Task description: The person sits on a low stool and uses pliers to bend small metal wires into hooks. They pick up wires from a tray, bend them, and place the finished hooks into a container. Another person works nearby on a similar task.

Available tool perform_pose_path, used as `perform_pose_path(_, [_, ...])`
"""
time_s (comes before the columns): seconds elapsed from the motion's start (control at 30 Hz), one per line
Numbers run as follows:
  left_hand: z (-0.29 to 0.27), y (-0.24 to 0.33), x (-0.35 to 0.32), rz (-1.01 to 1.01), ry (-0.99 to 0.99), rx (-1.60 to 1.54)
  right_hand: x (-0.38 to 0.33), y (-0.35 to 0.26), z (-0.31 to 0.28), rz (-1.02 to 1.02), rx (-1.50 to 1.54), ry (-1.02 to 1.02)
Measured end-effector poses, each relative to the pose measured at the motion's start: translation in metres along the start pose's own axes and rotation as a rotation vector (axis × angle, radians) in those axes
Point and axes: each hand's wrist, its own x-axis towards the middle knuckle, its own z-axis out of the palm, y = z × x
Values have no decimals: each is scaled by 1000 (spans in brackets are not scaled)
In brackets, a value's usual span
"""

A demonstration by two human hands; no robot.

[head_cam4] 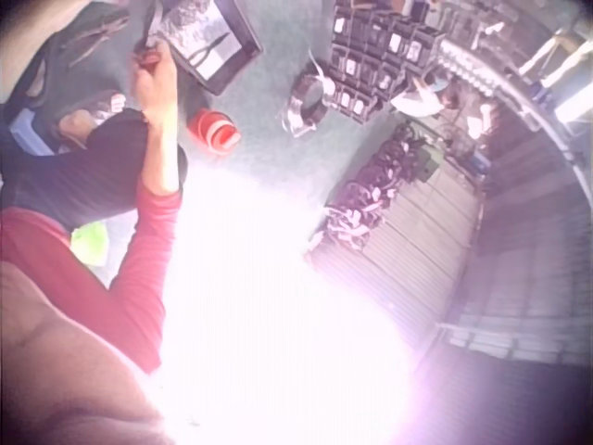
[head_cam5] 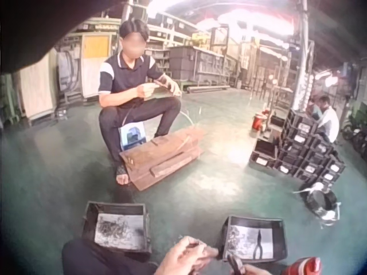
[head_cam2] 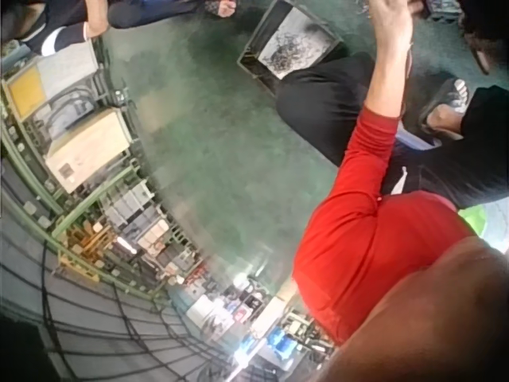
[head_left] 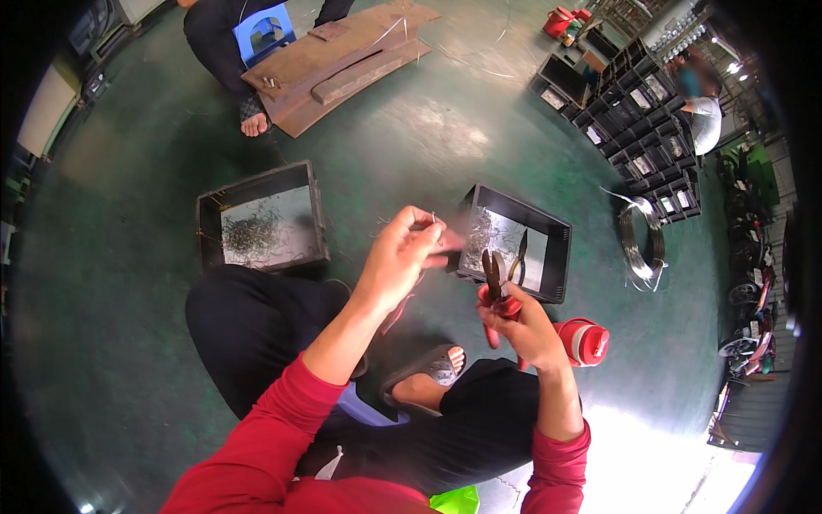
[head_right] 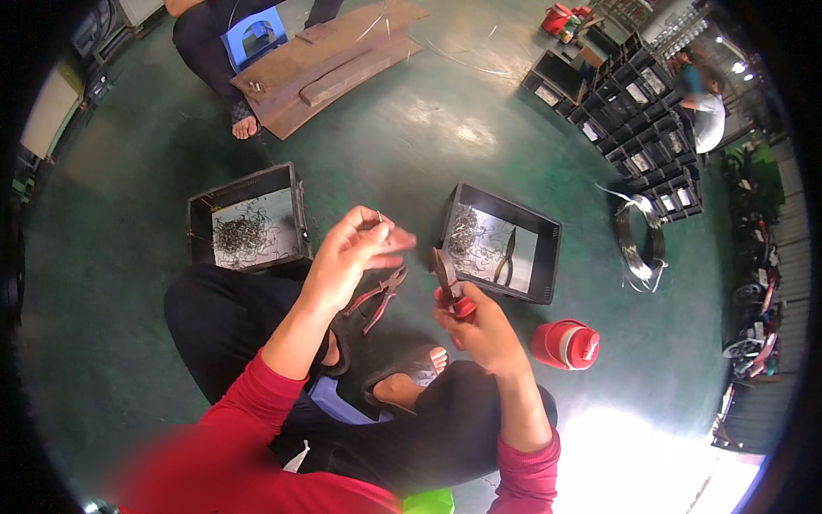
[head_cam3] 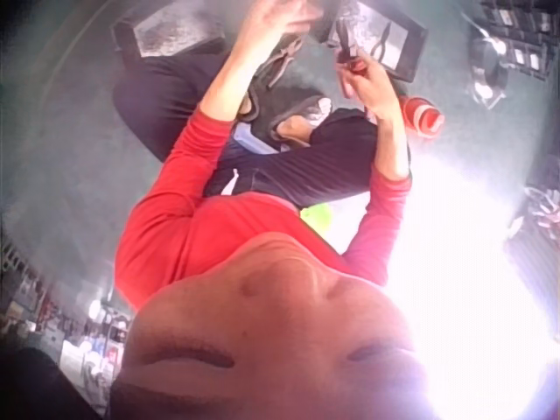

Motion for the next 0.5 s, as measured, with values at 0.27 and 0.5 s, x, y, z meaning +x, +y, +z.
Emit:
perform_pose_path(0.27, [11,2,-3,151,117,-179,5,-11,22,-18,384,-303])
perform_pose_path(0.5, [19,6,-10,309,95,-180,8,-24,32,22,419,-361])
